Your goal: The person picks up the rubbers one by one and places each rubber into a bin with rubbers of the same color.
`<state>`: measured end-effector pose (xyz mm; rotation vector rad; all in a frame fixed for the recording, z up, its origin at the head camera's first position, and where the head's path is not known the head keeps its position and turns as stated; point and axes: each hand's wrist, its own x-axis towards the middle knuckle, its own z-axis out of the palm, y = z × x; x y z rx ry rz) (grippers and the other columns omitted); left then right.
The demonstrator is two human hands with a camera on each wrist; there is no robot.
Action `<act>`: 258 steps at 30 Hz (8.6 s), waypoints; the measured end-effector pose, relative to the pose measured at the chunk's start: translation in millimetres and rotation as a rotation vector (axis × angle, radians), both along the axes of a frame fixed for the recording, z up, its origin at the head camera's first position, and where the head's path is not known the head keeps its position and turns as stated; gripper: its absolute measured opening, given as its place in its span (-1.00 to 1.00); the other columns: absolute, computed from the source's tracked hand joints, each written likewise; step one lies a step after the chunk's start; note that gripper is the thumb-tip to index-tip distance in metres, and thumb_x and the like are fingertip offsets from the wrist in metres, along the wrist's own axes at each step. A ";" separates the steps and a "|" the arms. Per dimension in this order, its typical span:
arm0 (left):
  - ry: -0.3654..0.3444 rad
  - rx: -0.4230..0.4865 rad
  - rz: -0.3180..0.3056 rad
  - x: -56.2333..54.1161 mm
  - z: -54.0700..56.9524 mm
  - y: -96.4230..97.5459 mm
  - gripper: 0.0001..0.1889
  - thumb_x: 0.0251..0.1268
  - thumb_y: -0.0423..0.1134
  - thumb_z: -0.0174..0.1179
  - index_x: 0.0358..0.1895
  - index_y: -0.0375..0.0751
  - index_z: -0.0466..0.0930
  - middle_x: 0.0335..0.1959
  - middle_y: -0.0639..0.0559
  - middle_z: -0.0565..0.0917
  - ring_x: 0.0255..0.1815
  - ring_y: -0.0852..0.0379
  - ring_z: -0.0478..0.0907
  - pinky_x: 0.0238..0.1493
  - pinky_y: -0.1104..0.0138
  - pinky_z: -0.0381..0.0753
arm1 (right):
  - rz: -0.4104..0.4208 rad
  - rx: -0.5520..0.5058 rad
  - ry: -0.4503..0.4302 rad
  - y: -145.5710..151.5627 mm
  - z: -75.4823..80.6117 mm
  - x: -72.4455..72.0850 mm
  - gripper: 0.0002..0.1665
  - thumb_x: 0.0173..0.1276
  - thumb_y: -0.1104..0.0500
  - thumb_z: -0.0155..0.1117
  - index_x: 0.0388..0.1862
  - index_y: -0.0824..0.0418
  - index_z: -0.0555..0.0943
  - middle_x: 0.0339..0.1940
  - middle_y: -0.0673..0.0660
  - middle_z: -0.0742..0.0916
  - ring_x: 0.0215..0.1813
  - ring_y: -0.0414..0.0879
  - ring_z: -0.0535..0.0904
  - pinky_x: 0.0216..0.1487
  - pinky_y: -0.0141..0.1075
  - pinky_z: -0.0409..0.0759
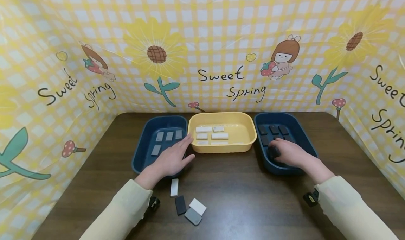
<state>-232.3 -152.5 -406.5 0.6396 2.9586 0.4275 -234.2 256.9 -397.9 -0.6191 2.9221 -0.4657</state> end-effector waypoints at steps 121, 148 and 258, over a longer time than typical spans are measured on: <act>-0.066 -0.050 -0.630 64.0 5.7 21.6 -0.80 0.21 -0.29 0.35 -0.09 -0.07 0.71 -0.25 0.23 0.62 -0.31 0.38 0.52 -0.24 0.50 0.50 | 0.080 0.068 0.231 -59.2 -9.3 22.7 -0.15 0.31 0.13 0.34 0.45 0.43 0.22 0.47 0.34 0.28 0.48 0.20 0.15 0.30 0.06 0.31; 0.045 -0.115 -0.359 -86.2 73.8 129.2 -0.78 0.39 -0.25 0.16 0.02 -0.19 0.64 -0.08 0.02 0.65 -0.12 0.17 0.54 0.02 0.30 0.50 | 0.094 0.064 0.246 -58.8 -11.2 19.6 -0.17 0.31 0.14 0.34 0.45 0.42 0.23 0.47 0.34 0.30 0.47 0.20 0.17 0.27 0.06 0.35; 0.413 -0.127 -0.557 85.4 -14.6 -53.1 -0.71 0.07 -0.50 0.36 -0.12 -0.15 0.67 -0.10 0.00 0.64 -0.18 0.16 0.61 -0.23 0.32 0.64 | 0.095 0.061 0.291 -57.9 -13.2 21.2 -0.19 0.26 0.21 0.36 0.43 0.43 0.27 0.44 0.36 0.34 0.45 0.22 0.21 0.22 0.07 0.40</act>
